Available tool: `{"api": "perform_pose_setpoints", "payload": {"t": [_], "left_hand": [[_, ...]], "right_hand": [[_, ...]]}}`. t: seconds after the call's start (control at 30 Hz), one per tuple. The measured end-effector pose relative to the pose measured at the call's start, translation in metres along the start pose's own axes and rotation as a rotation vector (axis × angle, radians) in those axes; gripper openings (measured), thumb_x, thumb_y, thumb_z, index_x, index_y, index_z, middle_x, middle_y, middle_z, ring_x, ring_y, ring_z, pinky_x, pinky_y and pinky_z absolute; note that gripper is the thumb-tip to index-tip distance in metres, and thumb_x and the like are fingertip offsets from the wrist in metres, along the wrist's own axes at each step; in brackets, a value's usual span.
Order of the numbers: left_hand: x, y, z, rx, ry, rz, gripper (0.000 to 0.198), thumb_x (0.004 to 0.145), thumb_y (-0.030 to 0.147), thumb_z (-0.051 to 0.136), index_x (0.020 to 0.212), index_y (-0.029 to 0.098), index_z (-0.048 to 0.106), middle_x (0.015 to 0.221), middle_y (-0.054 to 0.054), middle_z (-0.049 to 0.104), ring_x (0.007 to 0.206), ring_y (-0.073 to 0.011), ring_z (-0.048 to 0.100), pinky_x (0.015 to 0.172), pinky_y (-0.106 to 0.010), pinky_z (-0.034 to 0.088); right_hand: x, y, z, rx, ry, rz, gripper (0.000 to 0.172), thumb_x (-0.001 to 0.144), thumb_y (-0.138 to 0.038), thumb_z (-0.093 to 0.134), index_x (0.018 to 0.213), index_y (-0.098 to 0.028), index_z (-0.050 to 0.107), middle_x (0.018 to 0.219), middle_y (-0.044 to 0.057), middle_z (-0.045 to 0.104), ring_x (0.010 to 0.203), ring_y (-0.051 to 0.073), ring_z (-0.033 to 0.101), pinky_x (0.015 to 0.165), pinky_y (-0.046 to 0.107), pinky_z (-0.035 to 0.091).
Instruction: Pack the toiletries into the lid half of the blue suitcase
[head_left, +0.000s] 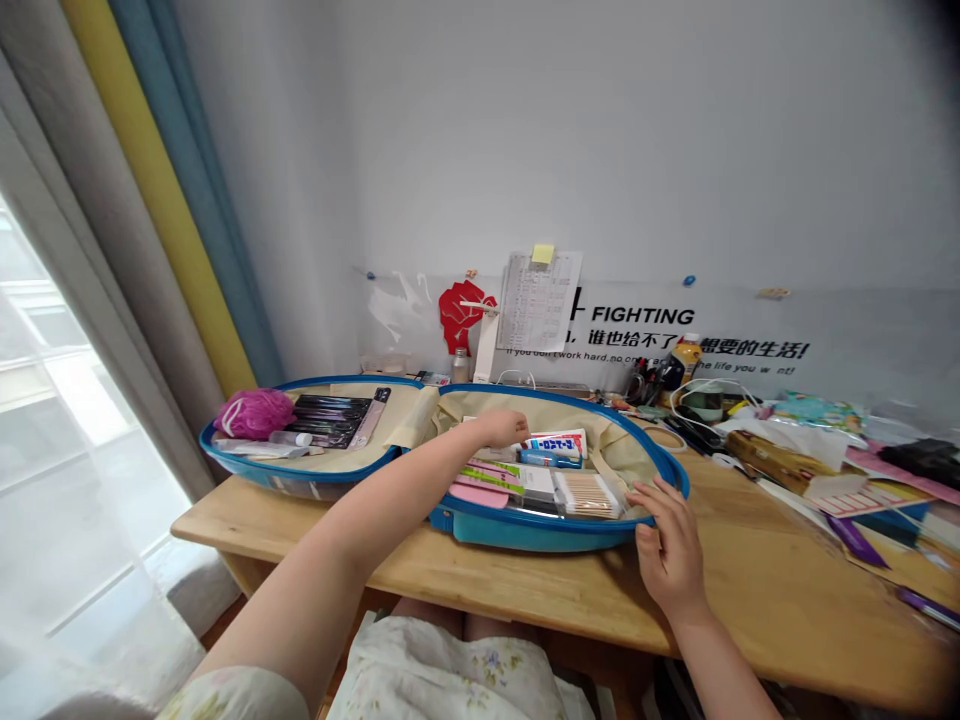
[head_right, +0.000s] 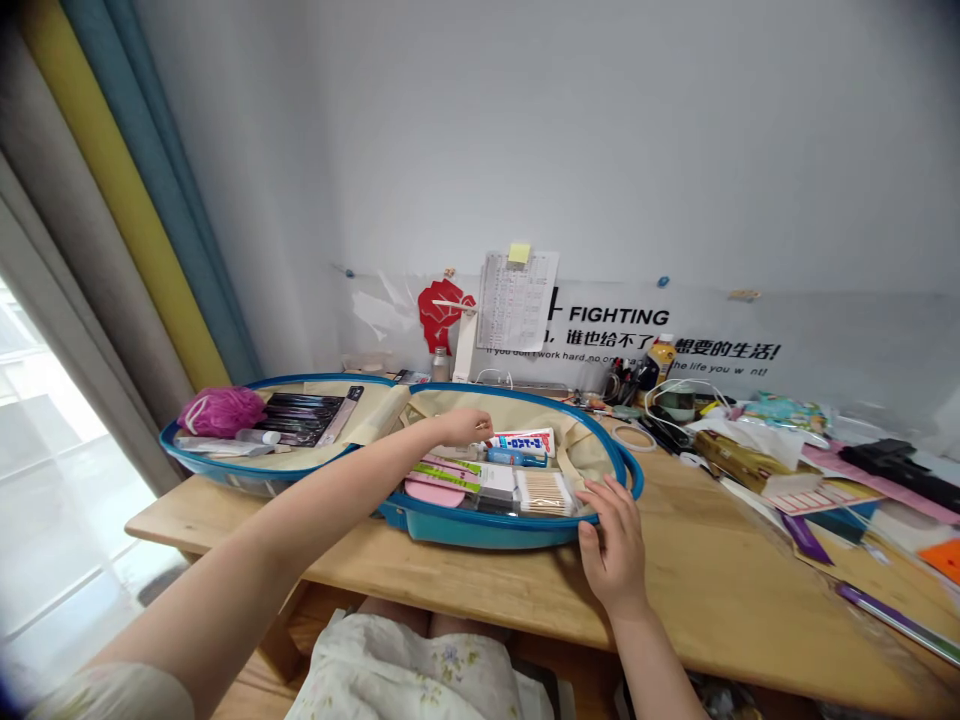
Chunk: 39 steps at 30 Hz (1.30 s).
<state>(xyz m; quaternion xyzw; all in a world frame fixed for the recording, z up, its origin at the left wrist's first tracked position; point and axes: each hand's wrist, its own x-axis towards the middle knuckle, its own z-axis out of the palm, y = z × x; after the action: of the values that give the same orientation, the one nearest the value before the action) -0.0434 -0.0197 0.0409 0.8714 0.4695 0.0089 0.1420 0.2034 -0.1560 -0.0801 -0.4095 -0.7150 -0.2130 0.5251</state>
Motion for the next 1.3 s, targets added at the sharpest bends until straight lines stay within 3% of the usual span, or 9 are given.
{"api": "perform_pose_setpoints", "payload": {"t": [0.27, 1.0, 1.3], "left_hand": [[0.004, -0.007, 0.023, 0.069, -0.045, -0.009, 0.031, 0.092, 0.037, 0.056, 0.116, 0.017, 0.059, 0.119, -0.009, 0.060, 0.102, -0.0202, 0.060, 0.088, -0.042, 0.052], [0.006, 0.007, 0.028, 0.172, -0.047, 0.006, 0.033, 0.092, 0.036, 0.057, 0.119, 0.017, 0.057, 0.121, -0.009, 0.059, 0.104, -0.0208, 0.060, 0.088, -0.043, 0.052], [0.006, 0.008, 0.029, 0.131, -0.112, -0.020, 0.030, 0.092, 0.036, 0.056, 0.115, 0.018, 0.059, 0.119, -0.008, 0.060, 0.102, -0.0200, 0.060, 0.087, -0.041, 0.053]], "right_hand": [[0.003, -0.003, -0.002, -0.017, -0.005, -0.008, 0.029, 0.096, -0.034, 0.038, 0.110, -0.020, 0.059, 0.111, 0.011, 0.064, 0.122, 0.029, 0.051, 0.099, 0.051, 0.043], [0.002, -0.004, -0.002, -0.016, -0.010, -0.003, 0.028, 0.096, -0.033, 0.038, 0.111, -0.021, 0.058, 0.111, 0.011, 0.063, 0.123, 0.030, 0.050, 0.098, 0.052, 0.043], [0.000, -0.002, -0.002, -0.009, -0.008, 0.008, 0.029, 0.095, -0.034, 0.038, 0.110, -0.021, 0.059, 0.111, 0.011, 0.063, 0.123, 0.030, 0.050, 0.099, 0.053, 0.043]]}}
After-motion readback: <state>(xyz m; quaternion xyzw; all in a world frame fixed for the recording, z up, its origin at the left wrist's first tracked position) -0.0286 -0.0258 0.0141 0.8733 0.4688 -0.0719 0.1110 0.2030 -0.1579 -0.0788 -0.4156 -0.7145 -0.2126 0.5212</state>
